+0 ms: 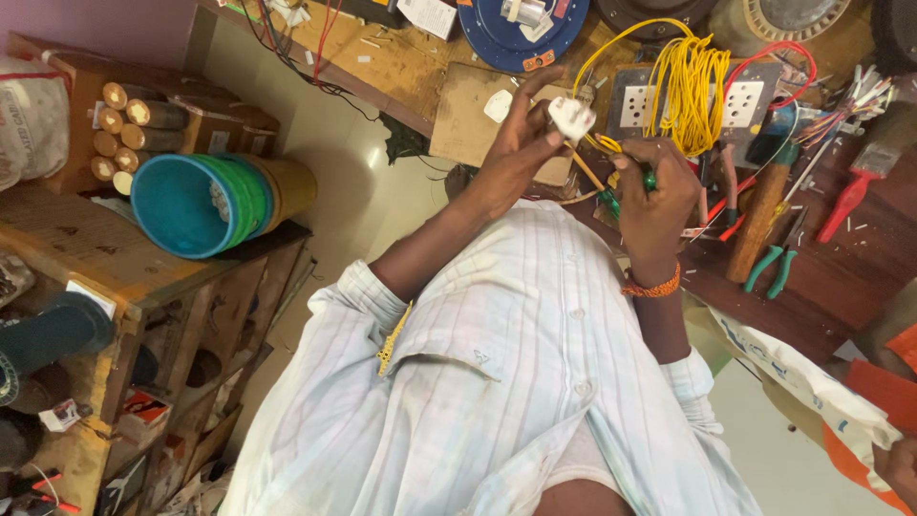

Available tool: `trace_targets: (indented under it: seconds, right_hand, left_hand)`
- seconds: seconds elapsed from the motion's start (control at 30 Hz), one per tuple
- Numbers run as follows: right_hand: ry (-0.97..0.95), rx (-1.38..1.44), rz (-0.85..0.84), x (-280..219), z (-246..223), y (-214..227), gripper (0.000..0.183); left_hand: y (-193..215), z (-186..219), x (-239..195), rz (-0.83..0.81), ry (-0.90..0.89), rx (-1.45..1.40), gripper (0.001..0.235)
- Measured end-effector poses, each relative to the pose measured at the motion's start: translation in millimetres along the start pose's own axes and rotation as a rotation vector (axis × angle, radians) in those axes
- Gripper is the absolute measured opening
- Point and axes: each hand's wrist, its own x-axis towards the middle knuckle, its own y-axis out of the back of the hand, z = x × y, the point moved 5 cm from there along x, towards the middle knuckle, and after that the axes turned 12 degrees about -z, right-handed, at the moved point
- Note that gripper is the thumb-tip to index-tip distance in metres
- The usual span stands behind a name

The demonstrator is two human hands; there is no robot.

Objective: The person assembles a white electrical plug by inserting a yellow wire into the terminal and tightening the screw with a screwdriver. The person repeats the process for additional wires, securing each connection within the plug housing.

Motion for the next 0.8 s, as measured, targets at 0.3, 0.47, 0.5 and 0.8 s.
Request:
trace_targets:
  seconds: [0.3, 0.47, 0.5, 0.8]
  right_hand:
    - [-0.456, 0.322, -0.012, -8.0, 37.6, -19.3, 0.009]
    - [-0.290, 0.435, 0.003, -8.9, 31.0, -16.9, 0.015]
    - [-0.304, 0.416, 0.012, -10.4, 31.1, -14.3, 0.014]
    - [-0.327, 0.319, -0.127, -11.3, 18.9, -11.9, 0.010]
  left_hand:
    - [10.5, -45.0, 3.4, -0.193, 0.138, -0.671, 0.048]
    - [13.4, -44.7, 12.1, -0.116, 0.086, -0.532, 0.051]
    - [12.7, -43.1, 13.5, -0.111, 0.074, -0.530, 0.050]
    - [12.4, -25.5, 14.8, -0.076, -0.029, -0.400, 0.052]
